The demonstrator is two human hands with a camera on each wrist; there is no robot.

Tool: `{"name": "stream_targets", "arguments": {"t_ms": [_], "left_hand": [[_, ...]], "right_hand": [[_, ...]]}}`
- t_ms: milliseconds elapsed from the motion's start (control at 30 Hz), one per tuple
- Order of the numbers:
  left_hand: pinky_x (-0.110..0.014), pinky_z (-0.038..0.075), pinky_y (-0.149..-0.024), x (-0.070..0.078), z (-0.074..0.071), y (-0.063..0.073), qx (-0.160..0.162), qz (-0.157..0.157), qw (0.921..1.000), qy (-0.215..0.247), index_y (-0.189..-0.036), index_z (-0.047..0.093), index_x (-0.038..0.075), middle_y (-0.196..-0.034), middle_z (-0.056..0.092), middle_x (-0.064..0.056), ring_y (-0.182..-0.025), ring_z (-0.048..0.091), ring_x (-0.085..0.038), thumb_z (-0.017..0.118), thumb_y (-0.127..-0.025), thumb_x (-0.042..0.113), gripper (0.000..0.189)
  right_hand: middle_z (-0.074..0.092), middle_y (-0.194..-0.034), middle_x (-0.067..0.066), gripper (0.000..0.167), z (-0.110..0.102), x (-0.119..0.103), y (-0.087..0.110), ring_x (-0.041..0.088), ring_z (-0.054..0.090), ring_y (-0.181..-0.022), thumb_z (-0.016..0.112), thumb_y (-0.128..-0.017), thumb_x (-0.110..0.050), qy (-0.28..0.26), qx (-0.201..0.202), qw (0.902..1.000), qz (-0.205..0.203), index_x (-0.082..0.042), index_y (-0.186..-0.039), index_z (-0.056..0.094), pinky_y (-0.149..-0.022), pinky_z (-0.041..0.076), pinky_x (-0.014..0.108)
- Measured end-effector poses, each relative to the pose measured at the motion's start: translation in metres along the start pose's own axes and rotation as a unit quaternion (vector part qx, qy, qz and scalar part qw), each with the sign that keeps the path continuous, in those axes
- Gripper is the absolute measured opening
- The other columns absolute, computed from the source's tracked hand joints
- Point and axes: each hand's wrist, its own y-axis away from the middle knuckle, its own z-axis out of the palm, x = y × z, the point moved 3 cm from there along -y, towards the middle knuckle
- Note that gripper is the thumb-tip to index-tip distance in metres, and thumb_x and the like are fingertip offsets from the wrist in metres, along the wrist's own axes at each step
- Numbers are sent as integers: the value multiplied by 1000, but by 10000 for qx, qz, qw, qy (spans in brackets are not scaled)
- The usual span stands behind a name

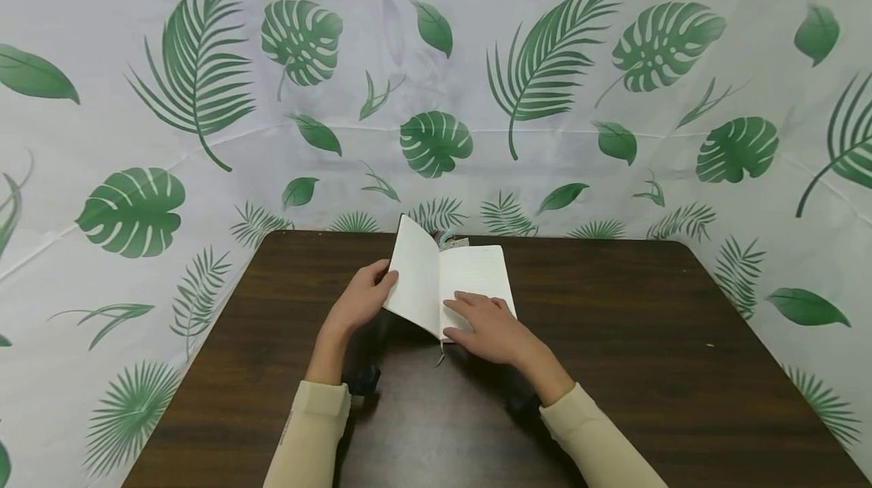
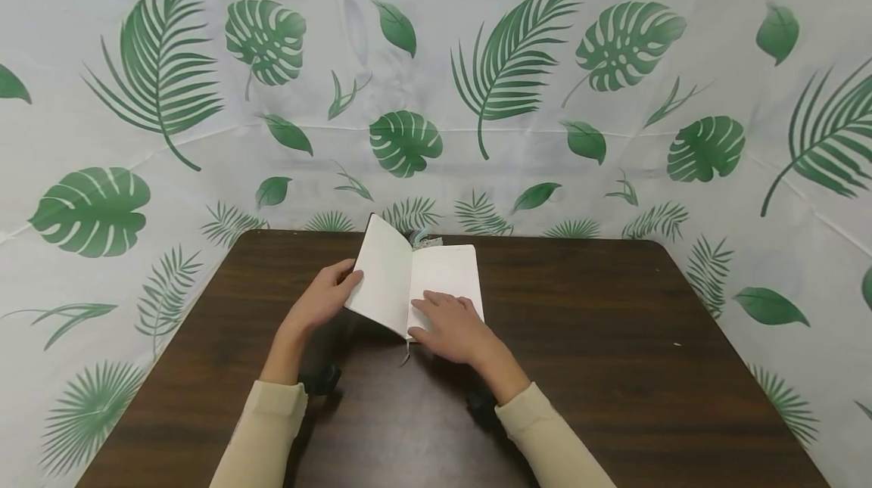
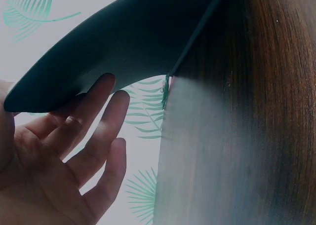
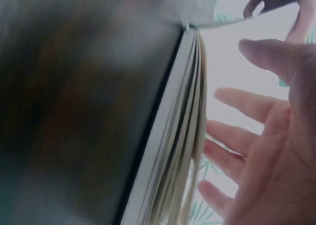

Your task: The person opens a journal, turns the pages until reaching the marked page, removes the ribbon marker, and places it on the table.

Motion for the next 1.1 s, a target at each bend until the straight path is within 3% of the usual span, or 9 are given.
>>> {"name": "stream_targets", "arguments": {"t_ms": [200,633,1100], "left_hand": [[-40,55,-90,-1,0,0,-35,52,10000,4,-149,57,4,-124,71,-18,-101,69,-24,47,-116,28,42],[-39,56,-90,-3,-1,1,-33,42,10000,-40,-150,57,3,-124,71,-18,-100,69,-23,47,-116,28,43],[-43,58,-90,-1,-1,1,-7,67,9999,-74,-148,56,-2,-123,73,-22,-99,72,-23,48,-115,27,45]], "right_hand": [[48,-168,10,55,-7,14,4,35,42,-157,66,-106,-45,-4,-170,9999,25,-18,-154,61,-121,32,70],[49,-167,10,65,-14,37,6,37,44,-155,78,-98,-43,95,-450,9976,516,-16,-154,60,-121,30,75],[52,-165,13,61,-19,36,6,40,48,-151,79,-98,-38,118,-542,9982,235,-15,-152,63,-118,34,74]]}}
